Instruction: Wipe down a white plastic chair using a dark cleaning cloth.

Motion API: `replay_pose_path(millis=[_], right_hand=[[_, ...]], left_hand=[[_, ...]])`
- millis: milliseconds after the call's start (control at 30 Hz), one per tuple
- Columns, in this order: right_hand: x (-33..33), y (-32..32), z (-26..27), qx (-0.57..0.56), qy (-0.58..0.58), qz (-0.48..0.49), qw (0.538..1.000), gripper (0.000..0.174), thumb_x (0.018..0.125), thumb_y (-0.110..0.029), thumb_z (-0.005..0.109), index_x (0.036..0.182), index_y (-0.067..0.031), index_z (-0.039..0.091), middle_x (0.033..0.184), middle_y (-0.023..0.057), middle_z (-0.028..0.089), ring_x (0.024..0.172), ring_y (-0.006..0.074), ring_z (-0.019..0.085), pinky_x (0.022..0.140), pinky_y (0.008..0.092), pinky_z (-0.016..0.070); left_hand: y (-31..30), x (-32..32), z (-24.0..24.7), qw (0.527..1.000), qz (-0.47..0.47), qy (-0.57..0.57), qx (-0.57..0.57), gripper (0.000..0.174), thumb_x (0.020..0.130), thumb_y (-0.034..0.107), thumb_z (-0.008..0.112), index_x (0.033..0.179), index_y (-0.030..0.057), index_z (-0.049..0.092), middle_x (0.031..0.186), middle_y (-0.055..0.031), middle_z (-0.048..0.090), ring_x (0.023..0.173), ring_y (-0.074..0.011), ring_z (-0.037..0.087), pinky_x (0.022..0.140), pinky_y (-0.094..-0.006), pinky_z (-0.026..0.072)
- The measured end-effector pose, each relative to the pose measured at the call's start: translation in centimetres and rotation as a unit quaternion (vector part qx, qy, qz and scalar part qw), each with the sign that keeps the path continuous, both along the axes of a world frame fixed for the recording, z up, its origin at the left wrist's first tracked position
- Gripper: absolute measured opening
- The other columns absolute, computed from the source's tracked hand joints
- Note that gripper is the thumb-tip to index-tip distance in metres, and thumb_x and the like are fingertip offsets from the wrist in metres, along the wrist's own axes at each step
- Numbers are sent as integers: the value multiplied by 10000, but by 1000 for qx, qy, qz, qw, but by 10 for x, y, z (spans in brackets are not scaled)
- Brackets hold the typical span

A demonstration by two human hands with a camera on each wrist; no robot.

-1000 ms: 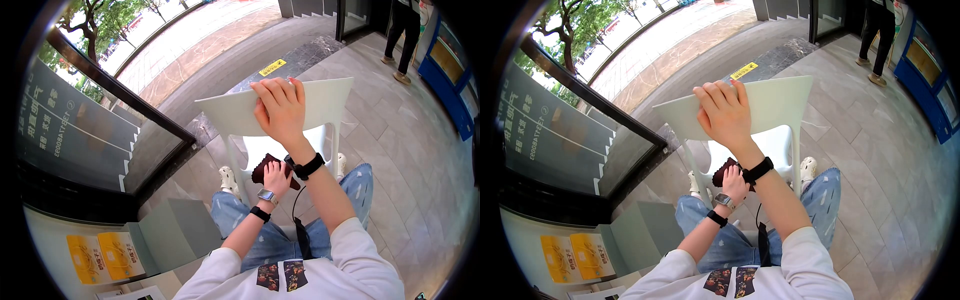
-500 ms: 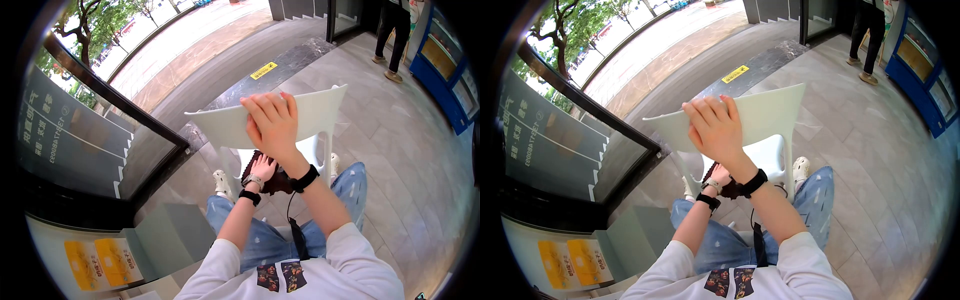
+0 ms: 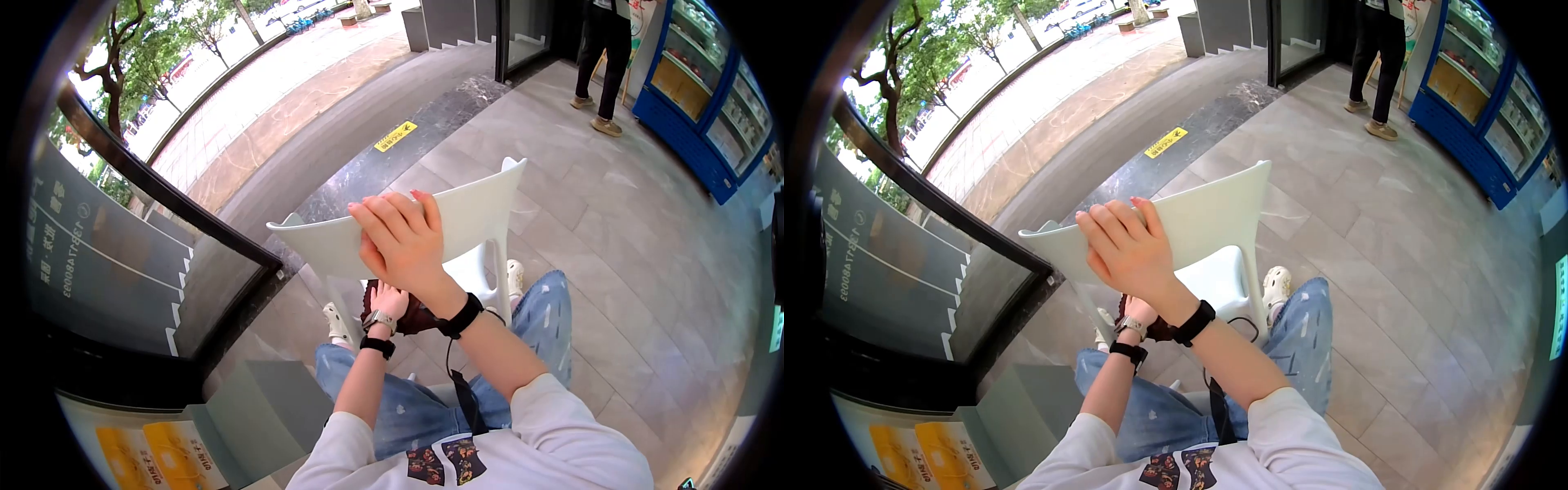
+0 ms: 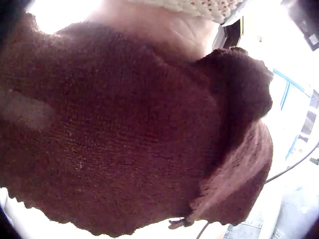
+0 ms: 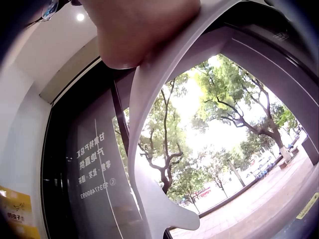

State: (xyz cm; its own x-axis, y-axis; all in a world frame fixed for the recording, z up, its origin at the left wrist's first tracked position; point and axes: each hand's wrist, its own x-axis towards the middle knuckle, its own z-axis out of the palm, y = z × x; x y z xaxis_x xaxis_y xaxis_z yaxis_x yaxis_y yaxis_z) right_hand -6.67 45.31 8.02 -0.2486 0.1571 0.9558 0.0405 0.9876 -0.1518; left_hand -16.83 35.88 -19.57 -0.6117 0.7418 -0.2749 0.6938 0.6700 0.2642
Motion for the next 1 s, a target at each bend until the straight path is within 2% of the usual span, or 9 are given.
replay_pose_path(millis=[100, 233, 367, 467, 500, 600, 733, 900, 1000], right_hand=[[0, 0, 1, -1, -2, 1, 1000, 337, 737, -170, 595, 1063, -93, 629, 1040, 33, 598, 984, 183, 557, 949, 426, 390], [2, 1, 0, -5, -7, 3, 1000, 341, 735, -175, 594, 1065, -96, 631, 1045, 29, 601, 997, 179, 554, 952, 431, 387], [3, 1, -1, -3, -8, -1, 1000, 344, 736, -179, 593, 1069, -101, 632, 1046, 24, 602, 1003, 177, 555, 956, 436, 381], [5, 0, -1, -3, -12, 1, 1000, 345, 738, -183, 592, 1072, -105, 632, 1047, 24, 603, 1008, 176, 554, 961, 439, 373], [5, 0, -1, -4, -16, 2, 1000, 346, 738, -184, 592, 1073, -107, 632, 1049, 24, 603, 1011, 176, 554, 962, 440, 370], [8, -2, -2, -5, -26, 4, 1000, 351, 740, -187, 591, 1081, -112, 632, 1058, 25, 605, 1015, 176, 555, 970, 439, 358], [16, -10, -1, -3, -25, 0, 1000, 354, 741, -186, 591, 1086, -122, 635, 1059, 21, 612, 1005, 173, 562, 978, 432, 344], [31, -28, -2, -14, -40, -4, 999, 324, 747, -123, 590, 1060, -140, 673, 1066, 4, 628, 1005, 184, 564, 1015, 426, 276], [42, -37, -4, 4, -48, -35, 998, 349, 729, -167, 594, 1068, -164, 675, 1057, -10, 633, 980, 157, 567, 972, 419, 314]], left_hand=[[-14, 8, -1, 1000, -10, 9, 8, 633, 951, 528, 240, 1481, 181, 261, 1555, -38, 211, 1435, -223, 170, 1150, -440, 158], [-20, 33, 45, 999, 9, -10, -40, 583, 963, 496, 249, 1475, 219, 281, 1547, -61, 232, 1407, -251, 256, 1139, -440, 179], [-31, 41, 42, 992, -74, 94, -26, 470, 973, 393, 306, 1405, 234, 399, 1492, -108, 340, 1372, -278, 324, 1103, -487, 252], [-36, 49, 55, 984, -116, 119, -64, 472, 970, 388, 324, 1395, 204, 417, 1477, -112, 366, 1359, -278, 348, 1109, -481, 239], [-38, 49, 48, 993, -73, 96, 11, 478, 968, 393, 337, 1380, 174, 440, 1470, -113, 380, 1351, -266, 363, 1109, -469, 234], [-49, 48, 34, 989, -111, 98, 25, 493, 965, 414, 346, 1380, 169, 445, 1469, -96, 387, 1347, -243, 370, 1110, -450, 228], [-52, 57, 38, 996, -42, 34, 74, 500, 953, 444, 378, 1373, 184, 459, 1452, -69, 416, 1337, -219, 380, 1112, -437, 222], [-62, 73, 49, 995, -31, 42, 89, 454, 944, 414, 427, 1316, 166, 507, 1385, -57, 482, 1311, -228, 402, 1104, -447, 233], [-69, 74, 46, 989, -50, 5, 140, 408, 942, 391, 438, 1253, 149, 546, 1324, -61, 518, 1275, -239, 430, 1085, -452, 262]])
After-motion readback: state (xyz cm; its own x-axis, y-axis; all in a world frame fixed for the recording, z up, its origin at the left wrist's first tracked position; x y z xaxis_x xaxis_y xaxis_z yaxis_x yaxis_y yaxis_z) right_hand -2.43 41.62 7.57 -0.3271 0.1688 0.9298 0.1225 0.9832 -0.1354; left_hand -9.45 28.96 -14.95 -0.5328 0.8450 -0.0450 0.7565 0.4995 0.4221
